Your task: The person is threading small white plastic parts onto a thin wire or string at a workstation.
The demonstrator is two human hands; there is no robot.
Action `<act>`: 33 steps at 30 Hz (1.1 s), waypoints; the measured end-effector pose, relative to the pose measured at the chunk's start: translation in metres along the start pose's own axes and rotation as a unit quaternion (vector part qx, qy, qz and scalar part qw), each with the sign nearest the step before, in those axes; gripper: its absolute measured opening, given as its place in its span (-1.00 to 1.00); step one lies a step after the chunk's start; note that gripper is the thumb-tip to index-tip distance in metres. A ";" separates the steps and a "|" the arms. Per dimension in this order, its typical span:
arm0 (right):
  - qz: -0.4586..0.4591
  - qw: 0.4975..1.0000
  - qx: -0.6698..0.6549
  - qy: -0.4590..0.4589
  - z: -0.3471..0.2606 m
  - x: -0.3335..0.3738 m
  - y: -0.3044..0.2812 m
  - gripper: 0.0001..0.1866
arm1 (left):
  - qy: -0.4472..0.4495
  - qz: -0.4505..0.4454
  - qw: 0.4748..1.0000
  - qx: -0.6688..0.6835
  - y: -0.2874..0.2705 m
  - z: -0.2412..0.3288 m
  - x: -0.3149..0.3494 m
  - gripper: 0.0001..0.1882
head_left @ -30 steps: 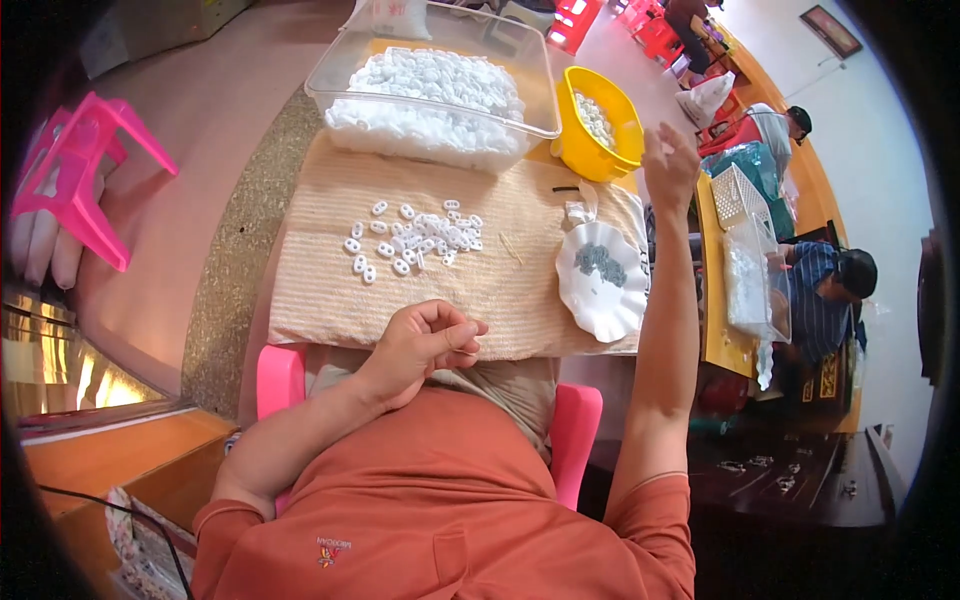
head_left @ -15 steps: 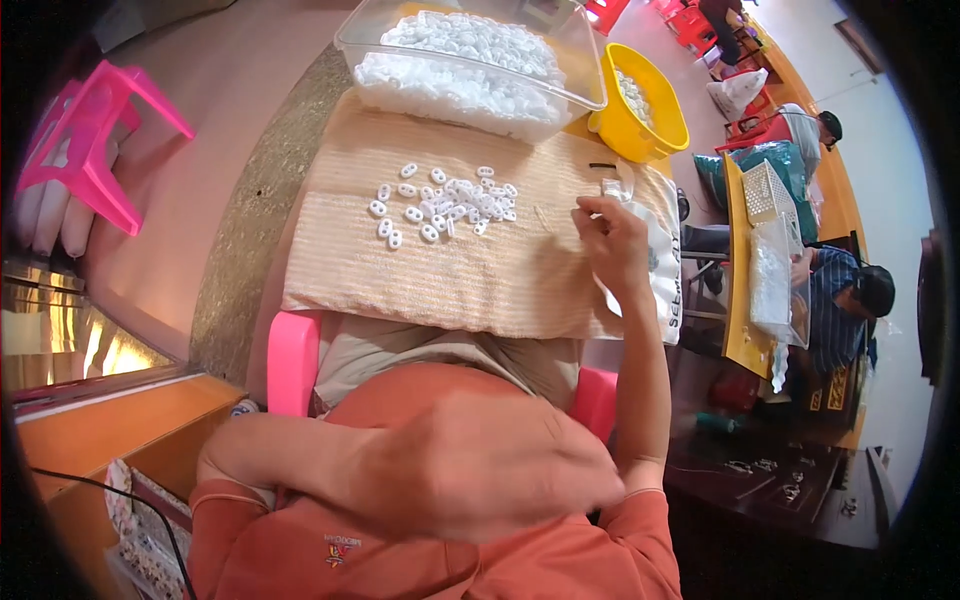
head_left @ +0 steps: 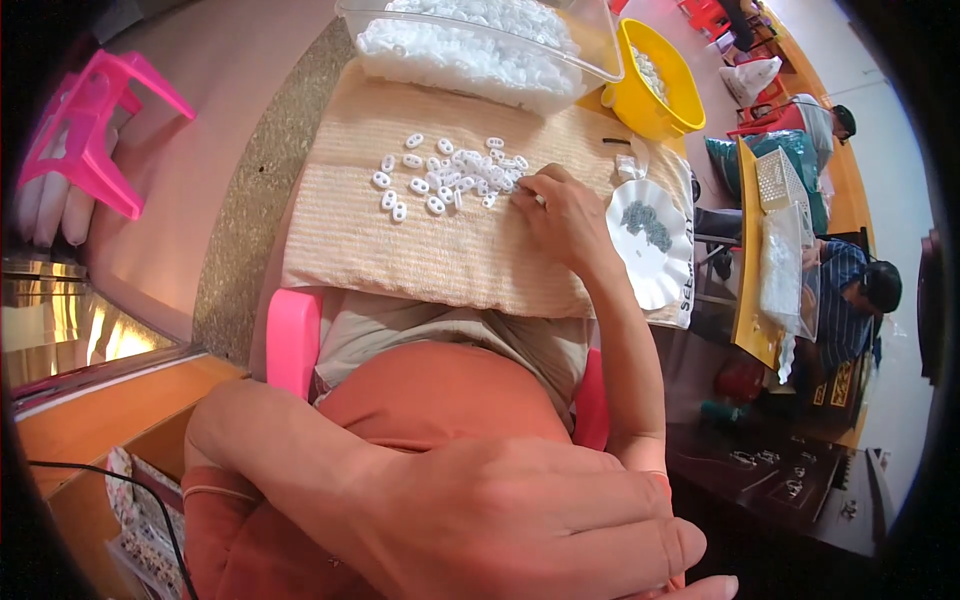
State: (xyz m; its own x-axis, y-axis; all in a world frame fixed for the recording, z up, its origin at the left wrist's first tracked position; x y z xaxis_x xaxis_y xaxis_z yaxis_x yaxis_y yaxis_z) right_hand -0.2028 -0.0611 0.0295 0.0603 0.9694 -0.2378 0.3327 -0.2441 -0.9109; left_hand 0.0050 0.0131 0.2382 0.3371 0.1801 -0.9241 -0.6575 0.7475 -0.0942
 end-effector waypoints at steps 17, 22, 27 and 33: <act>0.052 0.956 -0.266 0.114 0.000 0.030 -0.020 -0.90 | -0.361 0.060 0.924 -0.109 -0.010 -0.074 0.098 -0.81; 0.075 0.869 -0.486 0.048 -0.024 0.052 -0.023 -0.90 | -0.556 0.281 0.764 0.166 -0.005 -0.145 0.168 -0.77; 0.089 0.886 -0.454 -0.004 -0.042 0.058 -0.018 -0.85 | -0.593 0.309 0.695 0.264 0.001 -0.149 0.182 -0.82; 0.079 0.900 -0.429 -0.021 -0.043 0.061 -0.021 -0.83 | -0.615 0.314 0.656 0.303 0.000 -0.152 0.193 -0.85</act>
State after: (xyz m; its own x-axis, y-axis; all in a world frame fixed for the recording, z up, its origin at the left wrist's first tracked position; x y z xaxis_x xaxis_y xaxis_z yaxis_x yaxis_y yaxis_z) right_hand -0.1660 0.0046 0.0484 0.1418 0.9179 -0.3706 0.9278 -0.2537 -0.2734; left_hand -0.0323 -0.0496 0.0034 0.6621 0.6756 0.3245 -0.6640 0.3280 0.6720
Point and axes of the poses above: each hand's wrist, its own x-axis away from the middle knuckle, its own y-axis out of the palm, z = x × y, the point moved 5 cm from there along -x, towards the middle knuckle, and after that the axes turned 3 degrees about z, right-handed, at the moved point
